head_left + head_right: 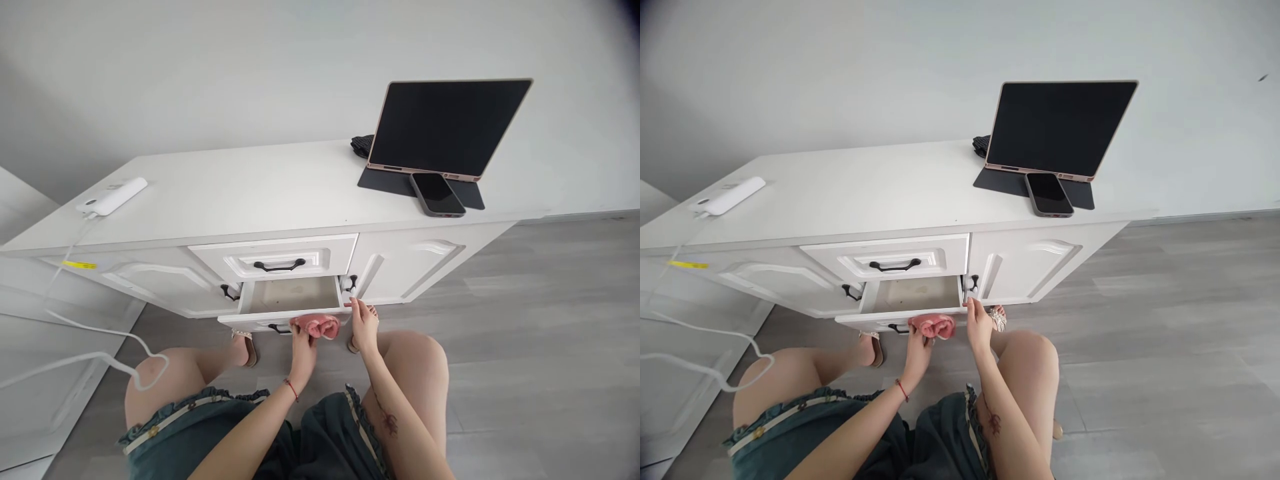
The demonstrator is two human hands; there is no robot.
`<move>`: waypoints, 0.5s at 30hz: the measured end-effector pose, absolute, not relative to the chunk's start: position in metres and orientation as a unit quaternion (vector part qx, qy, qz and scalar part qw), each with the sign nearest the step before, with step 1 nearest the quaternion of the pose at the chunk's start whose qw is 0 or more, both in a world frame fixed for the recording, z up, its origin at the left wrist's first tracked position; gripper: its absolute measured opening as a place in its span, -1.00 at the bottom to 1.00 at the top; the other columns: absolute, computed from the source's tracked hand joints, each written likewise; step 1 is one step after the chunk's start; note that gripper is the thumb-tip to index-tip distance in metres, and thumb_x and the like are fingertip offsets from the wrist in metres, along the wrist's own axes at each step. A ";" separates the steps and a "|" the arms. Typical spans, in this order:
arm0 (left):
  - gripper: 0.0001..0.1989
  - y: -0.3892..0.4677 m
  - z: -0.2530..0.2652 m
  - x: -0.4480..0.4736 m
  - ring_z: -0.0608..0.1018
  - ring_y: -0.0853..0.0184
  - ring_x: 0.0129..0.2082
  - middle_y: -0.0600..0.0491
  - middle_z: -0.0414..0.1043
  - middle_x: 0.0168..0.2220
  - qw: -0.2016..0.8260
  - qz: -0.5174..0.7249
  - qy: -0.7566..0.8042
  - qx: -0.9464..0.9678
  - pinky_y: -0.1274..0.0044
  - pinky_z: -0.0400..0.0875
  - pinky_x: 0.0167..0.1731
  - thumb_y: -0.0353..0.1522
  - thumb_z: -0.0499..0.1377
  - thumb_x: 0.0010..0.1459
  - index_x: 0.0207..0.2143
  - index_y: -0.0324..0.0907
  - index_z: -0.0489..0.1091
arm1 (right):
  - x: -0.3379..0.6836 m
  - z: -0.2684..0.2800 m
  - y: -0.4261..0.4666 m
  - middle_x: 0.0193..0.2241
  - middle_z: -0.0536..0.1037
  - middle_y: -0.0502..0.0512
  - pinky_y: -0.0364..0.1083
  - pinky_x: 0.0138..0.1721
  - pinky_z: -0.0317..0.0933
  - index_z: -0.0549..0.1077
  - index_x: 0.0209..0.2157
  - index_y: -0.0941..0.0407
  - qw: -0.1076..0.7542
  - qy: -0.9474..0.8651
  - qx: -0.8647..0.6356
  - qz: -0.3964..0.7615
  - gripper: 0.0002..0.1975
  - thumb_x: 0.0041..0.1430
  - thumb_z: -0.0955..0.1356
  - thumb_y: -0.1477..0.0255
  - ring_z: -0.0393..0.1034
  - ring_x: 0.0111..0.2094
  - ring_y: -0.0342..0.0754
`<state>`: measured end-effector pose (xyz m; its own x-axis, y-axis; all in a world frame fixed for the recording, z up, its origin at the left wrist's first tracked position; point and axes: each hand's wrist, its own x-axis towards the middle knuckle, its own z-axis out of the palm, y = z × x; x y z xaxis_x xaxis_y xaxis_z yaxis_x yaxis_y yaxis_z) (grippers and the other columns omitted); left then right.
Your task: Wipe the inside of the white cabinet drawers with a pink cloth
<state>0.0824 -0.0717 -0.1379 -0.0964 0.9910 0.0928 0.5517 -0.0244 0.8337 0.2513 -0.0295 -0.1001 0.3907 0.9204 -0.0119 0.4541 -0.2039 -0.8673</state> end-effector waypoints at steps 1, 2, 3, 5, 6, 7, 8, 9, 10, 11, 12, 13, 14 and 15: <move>-0.68 -0.073 -0.138 0.074 0.37 0.11 0.08 -0.16 0.33 -0.01 0.283 0.384 0.640 0.602 0.19 0.26 0.11 -0.54 0.03 0.12 -0.10 -0.17 0.39 | 0.251 -0.101 -0.029 -0.38 0.59 0.12 -0.11 -0.27 0.17 0.56 -0.29 0.09 0.413 -0.473 -0.726 0.282 -0.43 0.25 0.08 0.03 0.41 -0.31 0.03; -0.69 -0.074 -0.136 0.065 0.39 0.11 0.06 -0.15 0.33 0.00 0.275 0.391 0.647 0.594 0.20 0.28 0.10 -0.52 0.03 0.13 -0.08 -0.16 0.37 | 0.251 -0.101 -0.030 -0.40 0.59 0.12 -0.11 -0.28 0.17 0.56 -0.29 0.08 0.411 -0.471 -0.728 0.282 -0.43 0.25 0.08 0.02 0.41 -0.32 0.03; -0.69 -0.074 -0.135 0.056 0.40 0.12 0.05 -0.16 0.32 0.01 0.263 0.401 0.657 0.581 0.21 0.29 0.09 -0.49 0.03 0.15 -0.05 -0.17 0.35 | 0.251 -0.101 -0.030 -0.42 0.58 0.11 -0.11 -0.28 0.17 0.56 -0.29 0.08 0.410 -0.469 -0.729 0.282 -0.42 0.25 0.08 0.02 0.41 -0.33 0.03; -0.70 -0.076 -0.130 0.036 0.41 0.12 0.04 -0.17 0.30 0.04 0.235 0.419 0.684 0.550 0.23 0.30 0.08 -0.41 0.02 0.20 -0.01 -0.17 0.31 | 0.250 -0.101 -0.030 -0.44 0.57 0.11 -0.11 -0.29 0.17 0.56 -0.29 0.08 0.408 -0.469 -0.732 0.280 -0.42 0.25 0.08 0.02 0.41 -0.34 0.04; -0.72 -0.076 -0.128 0.026 0.42 0.11 0.03 -0.16 0.31 0.03 0.217 0.421 0.699 0.535 0.24 0.31 0.06 -0.37 0.02 0.22 -0.02 -0.17 0.32 | 0.249 -0.101 -0.030 -0.45 0.57 0.11 -0.11 -0.29 0.17 0.56 -0.29 0.08 0.407 -0.469 -0.733 0.278 -0.42 0.25 0.08 0.02 0.41 -0.34 0.04; -0.74 -0.076 -0.126 0.015 0.43 0.11 0.00 -0.15 0.34 -0.01 0.200 0.417 0.716 0.523 0.25 0.32 0.04 -0.34 0.02 0.23 -0.05 -0.16 0.34 | 0.249 -0.100 -0.030 -0.45 0.57 0.11 -0.11 -0.28 0.17 0.56 -0.29 0.08 0.406 -0.470 -0.734 0.275 -0.42 0.25 0.08 0.02 0.41 -0.34 0.05; -0.77 -0.075 -0.124 0.004 0.44 0.10 -0.03 -0.13 0.38 -0.07 0.184 0.411 0.731 0.512 0.25 0.33 0.02 -0.32 0.02 0.23 -0.11 -0.16 0.36 | 0.248 -0.100 -0.031 -0.45 0.57 0.12 -0.11 -0.28 0.18 0.56 -0.29 0.08 0.404 -0.470 -0.736 0.273 -0.42 0.25 0.08 0.02 0.41 -0.33 0.05; -0.78 -0.075 -0.124 -0.007 0.45 0.09 -0.07 -0.12 0.40 -0.13 0.170 0.403 0.744 0.504 0.24 0.34 0.01 -0.31 0.02 0.22 -0.16 -0.16 0.38 | 0.248 -0.100 -0.031 -0.44 0.57 0.13 -0.11 -0.27 0.18 0.56 -0.29 0.09 0.403 -0.470 -0.737 0.271 -0.42 0.24 0.08 0.02 0.42 -0.32 0.06; -0.79 -0.075 -0.123 -0.018 0.45 0.08 -0.09 -0.12 0.41 -0.18 0.155 0.398 0.757 0.495 0.23 0.34 -0.01 -0.30 0.02 0.21 -0.20 -0.17 0.39 | 0.248 -0.100 -0.031 -0.43 0.57 0.14 -0.10 -0.26 0.18 0.56 -0.29 0.09 0.402 -0.470 -0.737 0.271 -0.42 0.24 0.08 0.02 0.42 -0.31 0.06; -0.78 -0.074 -0.124 -0.029 0.44 0.07 -0.10 -0.12 0.41 -0.20 0.143 0.394 0.768 0.483 0.22 0.33 -0.01 -0.30 0.02 0.20 -0.20 -0.18 0.39 | 0.248 -0.100 -0.031 -0.43 0.57 0.14 -0.10 -0.26 0.18 0.56 -0.29 0.09 0.401 -0.470 -0.738 0.271 -0.41 0.24 0.08 0.01 0.42 -0.31 0.07; -0.76 -0.074 -0.124 -0.038 0.42 0.05 -0.09 -0.13 0.41 -0.20 0.135 0.394 0.777 0.472 0.21 0.32 -0.01 -0.30 0.01 0.20 -0.18 -0.19 0.39 | 0.248 -0.101 -0.031 -0.43 0.57 0.15 -0.10 -0.25 0.17 0.56 -0.28 0.10 0.401 -0.469 -0.738 0.272 -0.40 0.24 0.08 0.01 0.42 -0.30 0.07; -0.73 -0.074 -0.125 -0.047 0.41 0.04 -0.06 -0.14 0.41 -0.18 0.129 0.394 0.785 0.460 0.20 0.31 0.01 -0.30 0.00 0.19 -0.15 -0.21 0.39 | 0.248 -0.102 -0.031 -0.43 0.57 0.16 -0.09 -0.25 0.17 0.56 -0.28 0.10 0.402 -0.469 -0.738 0.272 -0.39 0.23 0.08 0.00 0.42 -0.30 0.08; -0.71 -0.073 -0.126 -0.054 0.40 0.04 -0.05 -0.15 0.42 -0.17 0.124 0.395 0.793 0.447 0.21 0.30 0.02 -0.31 0.00 0.18 -0.12 -0.22 0.39 | 0.247 -0.104 -0.031 -0.42 0.57 0.17 -0.09 -0.24 0.18 0.56 -0.27 0.11 0.405 -0.468 -0.737 0.272 -0.39 0.23 0.08 0.00 0.41 -0.29 0.08; -0.69 -0.073 -0.127 -0.061 0.39 0.03 -0.03 -0.16 0.42 -0.16 0.121 0.396 0.800 0.434 0.22 0.29 0.03 -0.31 0.00 0.18 -0.10 -0.24 0.39 | 0.247 -0.105 -0.031 -0.40 0.57 0.19 -0.08 -0.23 0.18 0.56 -0.26 0.12 0.409 -0.469 -0.735 0.270 -0.39 0.23 0.08 -0.01 0.41 -0.27 0.08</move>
